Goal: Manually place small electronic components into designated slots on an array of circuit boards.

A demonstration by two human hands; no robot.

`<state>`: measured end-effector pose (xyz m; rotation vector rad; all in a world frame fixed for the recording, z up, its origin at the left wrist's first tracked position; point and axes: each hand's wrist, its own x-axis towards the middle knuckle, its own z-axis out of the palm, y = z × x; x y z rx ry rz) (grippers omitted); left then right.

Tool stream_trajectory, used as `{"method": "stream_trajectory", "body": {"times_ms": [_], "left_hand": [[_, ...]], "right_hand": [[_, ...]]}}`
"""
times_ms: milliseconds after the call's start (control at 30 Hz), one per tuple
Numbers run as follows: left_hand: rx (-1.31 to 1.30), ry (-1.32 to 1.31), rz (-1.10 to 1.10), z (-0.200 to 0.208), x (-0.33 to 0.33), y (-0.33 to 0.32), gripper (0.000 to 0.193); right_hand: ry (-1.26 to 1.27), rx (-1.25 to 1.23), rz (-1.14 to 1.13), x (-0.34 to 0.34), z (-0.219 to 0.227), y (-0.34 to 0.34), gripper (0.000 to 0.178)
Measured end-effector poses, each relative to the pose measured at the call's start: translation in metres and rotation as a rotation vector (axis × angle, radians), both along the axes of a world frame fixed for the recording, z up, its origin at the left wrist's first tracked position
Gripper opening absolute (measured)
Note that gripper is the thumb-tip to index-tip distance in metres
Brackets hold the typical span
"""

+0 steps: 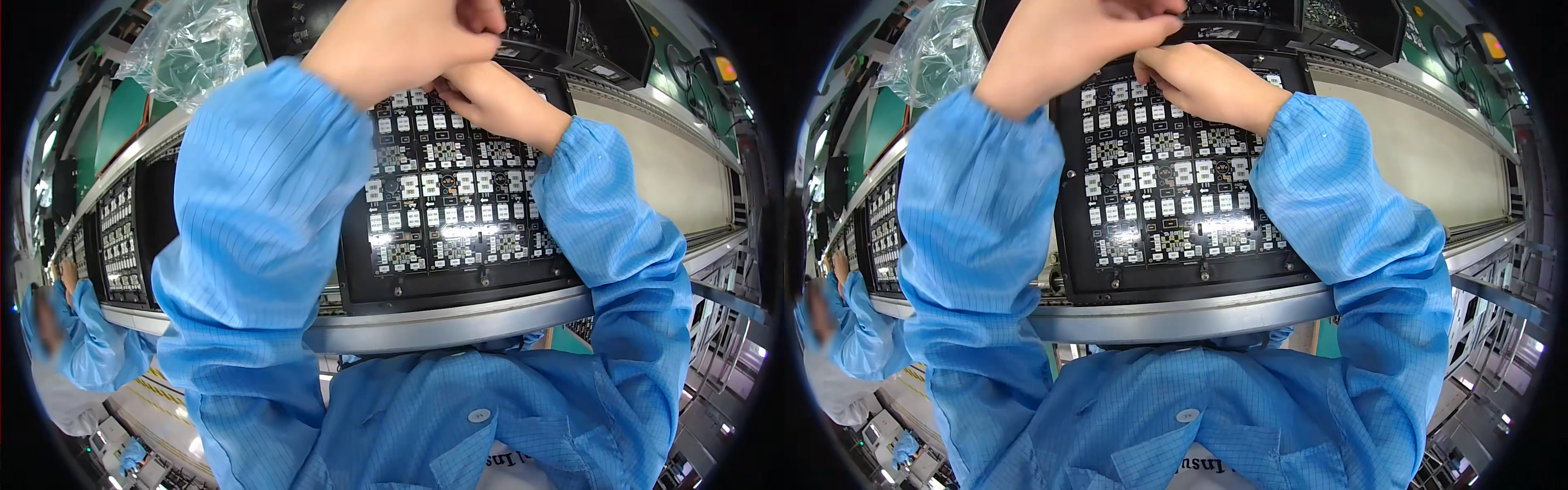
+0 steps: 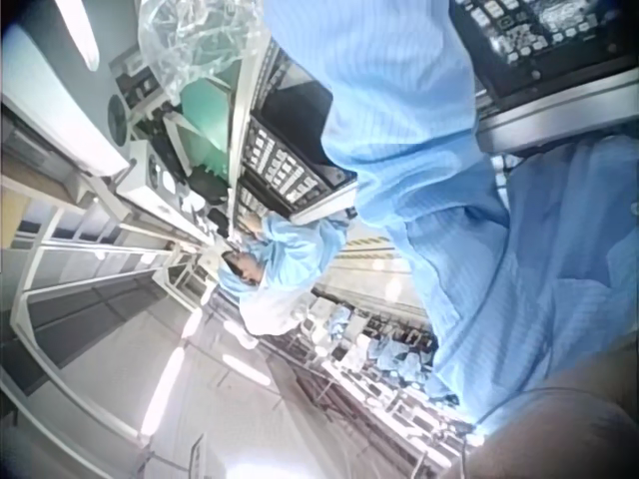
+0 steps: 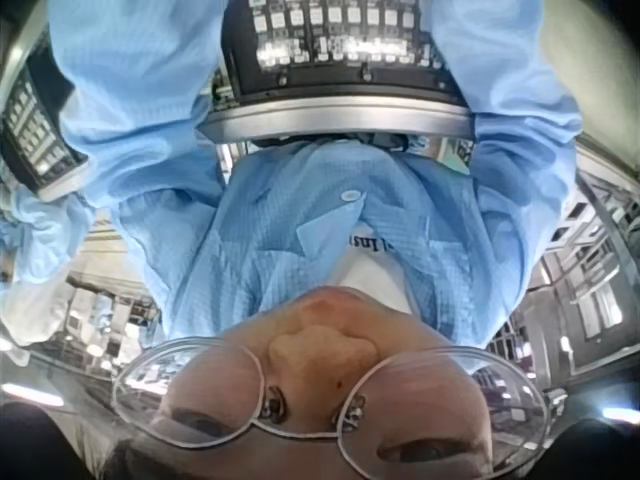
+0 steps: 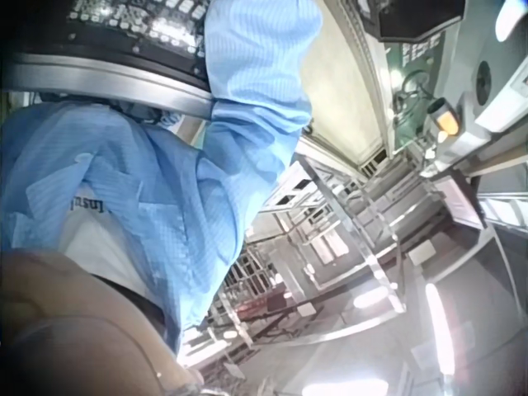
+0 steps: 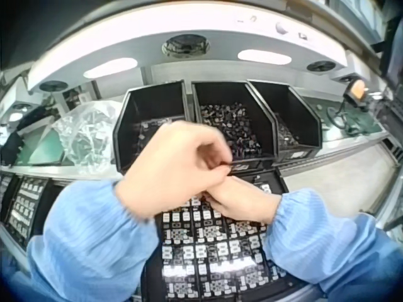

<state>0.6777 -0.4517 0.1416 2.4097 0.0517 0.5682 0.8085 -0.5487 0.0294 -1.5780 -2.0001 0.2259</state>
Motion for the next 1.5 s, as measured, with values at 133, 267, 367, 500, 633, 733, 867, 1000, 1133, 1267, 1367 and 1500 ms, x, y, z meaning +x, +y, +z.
{"method": "stream_trajectory", "body": {"times_ms": [133,267,367,500,633,733,867,1000,1133,1267,1367,1500], "left_hand": [[-0.153,-0.016,0.01,-0.035,-0.037,0.014,0.015],[-0.348,0.019,0.093,-0.061,-0.054,0.02,0.018],[-0.471,0.023,0.111,-0.078,-0.056,0.025,0.017],[-0.491,0.016,0.093,-0.089,-0.051,0.026,0.02],[-0.417,0.07,0.217,-0.091,-0.051,0.024,0.02],[-0.348,0.085,0.225,-0.095,-0.047,0.023,0.02],[-0.164,0.119,0.226,-0.094,-0.042,0.023,0.018],[0.075,0.067,0.156,-0.099,-0.034,0.022,0.015],[0.2,0.011,0.113,-0.104,-0.033,0.023,0.014],[0.233,0.031,0.107,-0.1,-0.034,0.022,0.013],[0.269,0.03,0.095,-0.1,-0.032,0.021,0.013],[0.365,0.045,0.033,-0.101,-0.031,0.023,0.016]], "right_hand": [[-0.036,0.049,-0.032,-0.009,0.009,-0.002,0.014],[0.002,-0.036,-0.022,-0.006,0.009,0.0,0.02],[0.011,-0.059,-0.029,-0.009,0.008,0.003,0.017],[-0.115,0.088,-0.052,-0.015,-0.005,0.003,0.016],[0.114,-0.13,-0.134,-0.014,0.019,-0.006,0.017],[0.292,0.157,-0.219,0.01,0.042,-0.018,0.02],[0.493,0.223,-0.48,0.051,0.095,-0.039,0.01],[0.461,0.348,-0.5,0.112,0.102,-0.059,0.009],[0.433,0.355,-0.579,0.145,0.096,-0.068,0.009],[0.38,0.32,-0.689,0.16,0.082,-0.069,0.01],[0.357,0.312,-0.737,0.177,0.067,-0.067,0.008],[-0.102,0.062,-0.748,0.201,0.046,-0.057,0.017]]}}
